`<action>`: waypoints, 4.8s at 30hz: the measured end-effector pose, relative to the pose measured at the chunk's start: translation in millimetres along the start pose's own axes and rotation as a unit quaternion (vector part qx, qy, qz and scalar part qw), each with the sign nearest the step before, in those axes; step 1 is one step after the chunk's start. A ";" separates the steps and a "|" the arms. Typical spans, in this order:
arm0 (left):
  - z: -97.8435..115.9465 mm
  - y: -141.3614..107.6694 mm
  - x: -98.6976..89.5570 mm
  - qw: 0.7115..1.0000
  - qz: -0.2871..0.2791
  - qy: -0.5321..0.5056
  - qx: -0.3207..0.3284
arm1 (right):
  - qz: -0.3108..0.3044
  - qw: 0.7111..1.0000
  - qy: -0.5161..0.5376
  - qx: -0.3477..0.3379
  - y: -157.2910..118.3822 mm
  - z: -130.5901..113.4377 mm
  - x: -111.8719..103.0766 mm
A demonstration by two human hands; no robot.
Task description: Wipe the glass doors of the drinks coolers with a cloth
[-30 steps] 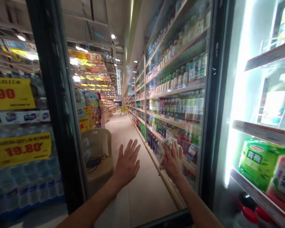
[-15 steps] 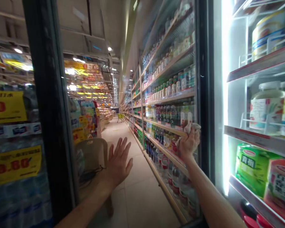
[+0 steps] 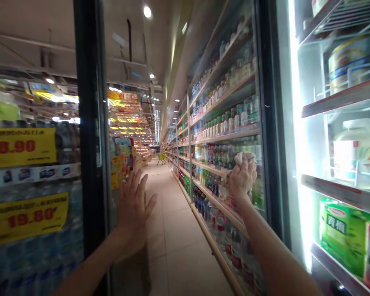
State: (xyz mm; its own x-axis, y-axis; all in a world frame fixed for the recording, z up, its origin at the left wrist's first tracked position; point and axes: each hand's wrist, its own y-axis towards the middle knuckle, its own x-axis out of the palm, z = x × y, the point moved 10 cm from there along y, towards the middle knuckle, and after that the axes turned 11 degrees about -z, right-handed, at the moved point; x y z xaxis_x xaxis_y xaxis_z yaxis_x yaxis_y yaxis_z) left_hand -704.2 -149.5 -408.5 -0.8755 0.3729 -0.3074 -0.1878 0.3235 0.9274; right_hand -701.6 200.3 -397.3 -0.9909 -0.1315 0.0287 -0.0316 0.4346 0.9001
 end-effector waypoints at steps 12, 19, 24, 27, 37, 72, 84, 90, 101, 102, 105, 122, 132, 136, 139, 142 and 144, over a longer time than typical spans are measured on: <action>-20.8 -11.2 -11.4 1.000 0.001 0.008 -0.005 | -0.102 0.952 0.001 -0.288 -59.7 -157.5 29.0; -29.9 -15.2 -14.4 1.000 0.016 0.003 -0.024 | -0.102 0.955 0.022 -0.277 -46.4 -195.7 34.7; -30.4 -17.0 -15.9 1.000 0.011 0.006 -0.006 | -0.149 0.884 0.004 -0.443 -88.9 -239.9 41.8; -31.4 -18.3 -18.4 1.000 0.015 0.012 0.002 | -0.076 0.959 0.020 -0.273 -30.4 -191.8 30.4; -34.2 -18.6 -17.1 1.000 0.021 0.000 -0.018 | -0.141 0.899 0.016 -0.415 -75.2 -247.6 44.5; -18.8 27.9 -18.1 1.000 0.019 -0.011 0.001 | -0.165 0.874 -0.025 -0.457 -78.3 -222.0 40.0; -9.1 22.4 -8.7 1.000 0.013 0.016 -0.019 | -0.066 0.978 -0.015 -0.199 -36.7 -125.7 22.5; 2.8 15.5 -1.3 1.000 -0.001 0.005 -0.002 | -0.111 0.960 -0.026 -0.257 -50.9 -108.2 23.3; 13.8 7.5 5.9 1.000 -0.008 0.000 0.004 | -0.113 0.952 -0.036 -0.283 -86.8 -114.9 25.9; 16.4 4.8 7.0 1.000 -0.011 0.003 0.010 | -0.130 0.938 -0.039 -0.318 -97.5 -121.6 28.7; 20.6 -3.6 10.2 1.000 -0.020 0.002 0.020 | -0.117 0.953 -0.039 -0.278 -89.8 -92.9 24.1; 30.3 -44.8 25.4 0.997 -0.065 -0.004 0.044 | -0.091 0.977 -0.042 -0.189 -119.6 -60.4 13.1; 26.0 -54.4 22.4 0.996 -0.072 -0.006 0.044 | -0.196 0.918 -0.016 -0.343 -178.7 -130.5 29.4; 13.2 -64.6 18.3 0.996 -0.076 0.010 0.038 | -0.109 0.970 -0.017 -0.215 -132.8 -92.8 17.3; 7.1 -70.7 18.0 0.996 -0.077 0.018 0.029 | -0.080 0.986 -0.014 -0.144 -118.9 -78.2 13.1; 5.1 -76.6 18.6 0.996 -0.079 0.018 0.025 | -0.143 0.959 -0.005 -0.245 -156.4 -115.4 21.7; 3.9 -81.4 17.4 0.996 -0.079 0.017 0.028 | -0.194 0.921 0.002 -0.338 -192.5 -144.6 27.0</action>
State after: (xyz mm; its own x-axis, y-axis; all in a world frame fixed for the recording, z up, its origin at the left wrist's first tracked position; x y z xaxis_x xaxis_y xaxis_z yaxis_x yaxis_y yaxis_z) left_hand -702.4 -165.9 -490.2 -0.8519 0.2841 -0.4399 -0.3000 0.4237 0.8547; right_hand -703.3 -15.8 -506.9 -0.9219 -0.1642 -0.3508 -0.2921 -0.3000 0.9081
